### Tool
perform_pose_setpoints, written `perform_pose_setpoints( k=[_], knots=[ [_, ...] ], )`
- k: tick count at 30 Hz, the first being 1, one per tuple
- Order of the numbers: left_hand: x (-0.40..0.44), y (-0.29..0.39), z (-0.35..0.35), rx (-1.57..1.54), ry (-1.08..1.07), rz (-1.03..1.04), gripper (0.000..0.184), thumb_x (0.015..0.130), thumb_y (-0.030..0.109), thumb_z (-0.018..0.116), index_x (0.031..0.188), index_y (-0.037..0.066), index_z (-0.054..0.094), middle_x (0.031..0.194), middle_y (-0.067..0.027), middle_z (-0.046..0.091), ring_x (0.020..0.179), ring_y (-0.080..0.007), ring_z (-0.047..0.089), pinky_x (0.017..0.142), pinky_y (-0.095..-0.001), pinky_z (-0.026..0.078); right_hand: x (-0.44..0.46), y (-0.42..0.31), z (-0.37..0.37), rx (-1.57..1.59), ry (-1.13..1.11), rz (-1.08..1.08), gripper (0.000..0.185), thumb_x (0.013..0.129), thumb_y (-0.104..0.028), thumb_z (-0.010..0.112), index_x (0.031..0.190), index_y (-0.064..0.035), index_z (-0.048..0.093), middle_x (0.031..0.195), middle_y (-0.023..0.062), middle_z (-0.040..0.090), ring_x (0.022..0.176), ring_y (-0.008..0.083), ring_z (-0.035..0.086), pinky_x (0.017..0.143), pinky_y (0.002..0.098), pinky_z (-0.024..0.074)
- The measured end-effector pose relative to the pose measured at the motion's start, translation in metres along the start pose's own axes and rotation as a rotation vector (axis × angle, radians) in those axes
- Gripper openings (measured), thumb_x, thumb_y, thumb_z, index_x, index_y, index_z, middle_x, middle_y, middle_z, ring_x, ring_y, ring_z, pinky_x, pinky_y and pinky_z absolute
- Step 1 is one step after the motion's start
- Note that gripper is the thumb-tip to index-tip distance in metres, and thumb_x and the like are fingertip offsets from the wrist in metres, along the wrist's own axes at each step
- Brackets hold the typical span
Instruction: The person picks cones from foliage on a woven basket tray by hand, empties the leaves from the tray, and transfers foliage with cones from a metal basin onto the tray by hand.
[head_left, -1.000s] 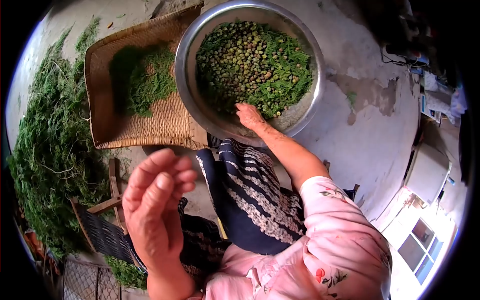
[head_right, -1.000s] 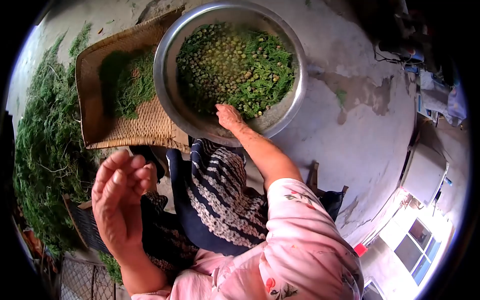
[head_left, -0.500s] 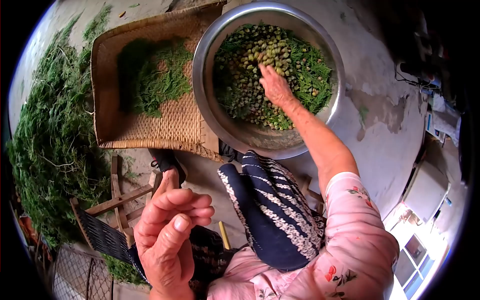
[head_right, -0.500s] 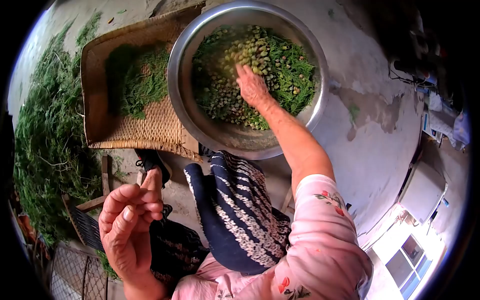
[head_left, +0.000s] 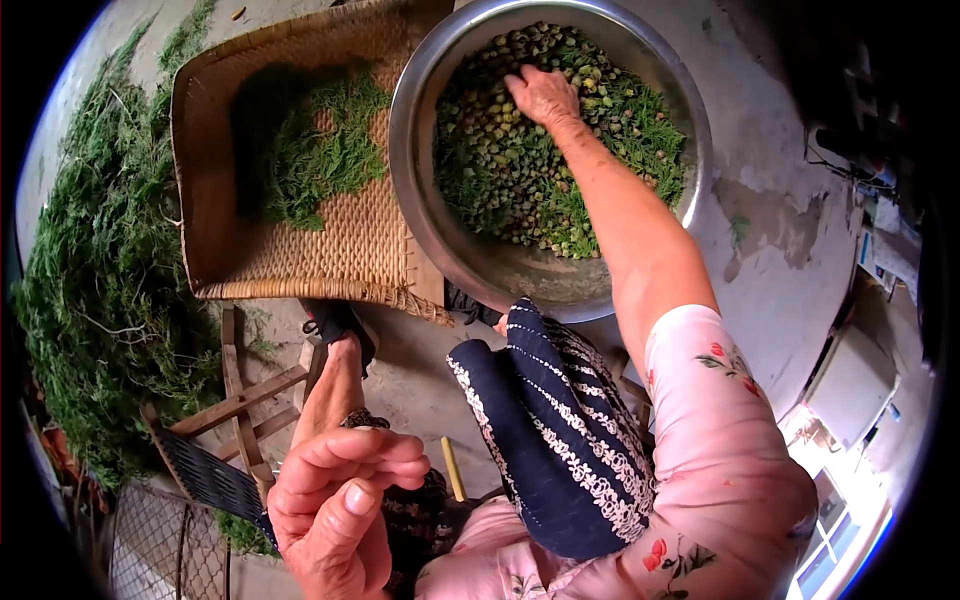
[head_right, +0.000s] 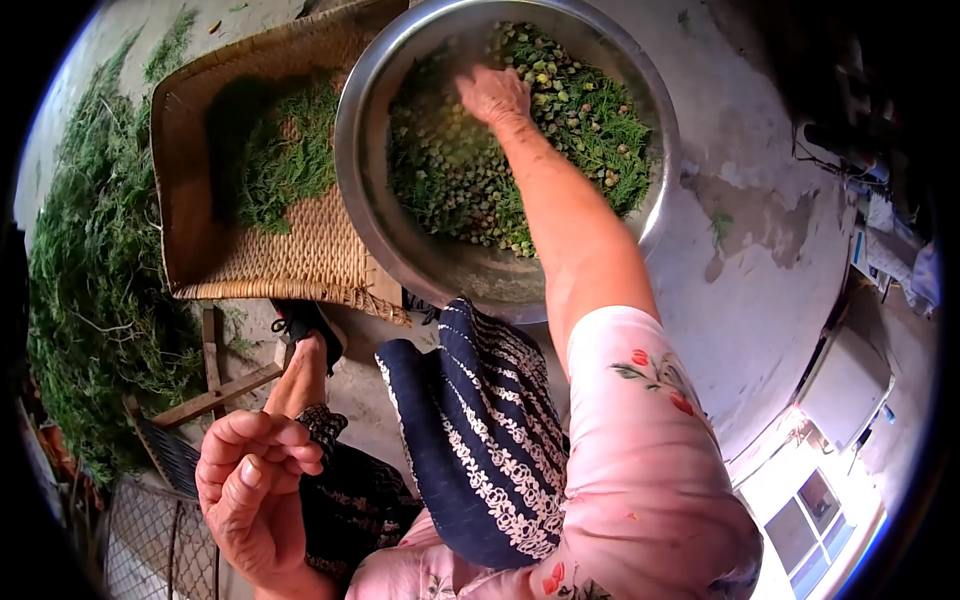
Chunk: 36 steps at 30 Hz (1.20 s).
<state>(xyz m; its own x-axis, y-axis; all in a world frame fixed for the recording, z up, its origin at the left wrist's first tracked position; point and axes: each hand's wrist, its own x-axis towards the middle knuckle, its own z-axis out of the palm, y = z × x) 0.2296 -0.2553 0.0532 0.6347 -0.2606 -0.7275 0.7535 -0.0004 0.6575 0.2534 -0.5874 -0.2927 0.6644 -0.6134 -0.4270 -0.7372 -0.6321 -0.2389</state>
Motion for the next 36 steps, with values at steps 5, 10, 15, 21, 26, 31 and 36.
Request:
perform_pose_setpoints(
  k=[5, 10, 15, 21, 26, 31, 36],
  knots=[
    [0.001, 0.002, 0.003, 0.008, 0.004, 0.003, 0.033, 0.081, 0.01, 0.06, 0.107, -0.007, 0.05, 0.088, -0.0213, 0.06, 0.076, -0.0253, 0.061, 0.068, -0.0329, 0.05, -0.023, -0.009, 0.043, 0.148, -0.236, -0.126, 0.053, 0.083, -0.057, 0.044, 0.079, -0.0096, 0.066, 0.063, 0.0095, 0.061, 0.06, 0.0249, 0.06, 0.066, 0.0381, 0.048],
    [-0.002, 0.003, 0.002, 0.004, 0.021, 0.004, 0.032, 0.081, 0.01, 0.06, 0.106, -0.007, 0.05, 0.089, -0.0214, 0.06, 0.077, -0.0253, 0.061, 0.068, -0.0323, 0.05, -0.093, -0.015, 0.046, 0.186, -0.127, -0.279, 0.064, 0.074, -0.062, 0.051, 0.098, -0.0042, 0.062, 0.091, 0.0171, 0.064, 0.084, 0.0317, 0.062, 0.076, 0.0428, 0.0482],
    [-0.003, 0.004, -0.003, 0.0, 0.026, 0.001, 0.032, 0.081, 0.01, 0.061, 0.106, -0.006, 0.051, 0.09, -0.0215, 0.06, 0.077, -0.0255, 0.061, 0.068, -0.0328, 0.05, -0.108, 0.004, 0.013, -0.05, -0.677, -0.444, 0.049, 0.073, -0.049, 0.061, 0.093, -0.0042, 0.058, 0.078, 0.0089, 0.057, 0.074, 0.0236, 0.056, 0.069, 0.0394, 0.0492],
    [-0.002, 0.003, -0.011, -0.015, 0.018, -0.005, 0.033, 0.08, 0.01, 0.061, 0.106, -0.006, 0.05, 0.091, -0.0218, 0.06, 0.077, -0.0262, 0.061, 0.068, -0.0333, 0.05, -0.073, 0.06, -0.01, 0.244, -0.296, -0.49, 0.037, 0.074, -0.022, 0.061, 0.103, -0.001, 0.056, 0.094, 0.015, 0.055, 0.088, 0.0227, 0.055, 0.077, 0.0345, 0.0511],
    [-0.001, 0.002, -0.008, 0.008, 0.016, -0.018, 0.033, 0.08, 0.011, 0.062, 0.106, -0.006, 0.05, 0.091, -0.0222, 0.06, 0.076, -0.0262, 0.061, 0.068, -0.0333, 0.05, -0.024, 0.01, -0.018, 0.038, -0.165, -0.1, 0.073, 0.081, -0.044, 0.057, 0.136, -0.0031, 0.03, 0.138, 0.0185, 0.035, 0.129, 0.0303, 0.032, 0.107, 0.0411, 0.025],
    [0.001, 0.002, -0.007, -0.005, -0.051, -0.012, 0.033, 0.081, 0.01, 0.061, 0.107, -0.006, 0.05, 0.093, -0.0223, 0.06, 0.077, -0.0265, 0.061, 0.069, -0.0338, 0.05, -0.041, -0.021, 0.001, 0.176, -0.241, -0.033, 0.1, 0.07, -0.068, 0.055, 0.139, -0.0038, 0.023, 0.138, 0.0219, 0.031, 0.127, 0.0328, 0.034, 0.107, 0.0393, 0.026],
    [-0.004, 0.0, 0.001, -0.01, -0.044, -0.004, 0.033, 0.081, 0.011, 0.061, 0.107, -0.006, 0.05, 0.092, -0.0225, 0.06, 0.079, -0.0269, 0.062, 0.07, -0.0339, 0.05, -0.084, -0.038, 0.019, 0.307, -0.28, -0.2, 0.104, 0.065, -0.07, 0.058, 0.138, -0.0045, 0.024, 0.132, 0.0238, 0.04, 0.121, 0.0347, 0.042, 0.102, 0.0388, 0.0331]
  ],
)
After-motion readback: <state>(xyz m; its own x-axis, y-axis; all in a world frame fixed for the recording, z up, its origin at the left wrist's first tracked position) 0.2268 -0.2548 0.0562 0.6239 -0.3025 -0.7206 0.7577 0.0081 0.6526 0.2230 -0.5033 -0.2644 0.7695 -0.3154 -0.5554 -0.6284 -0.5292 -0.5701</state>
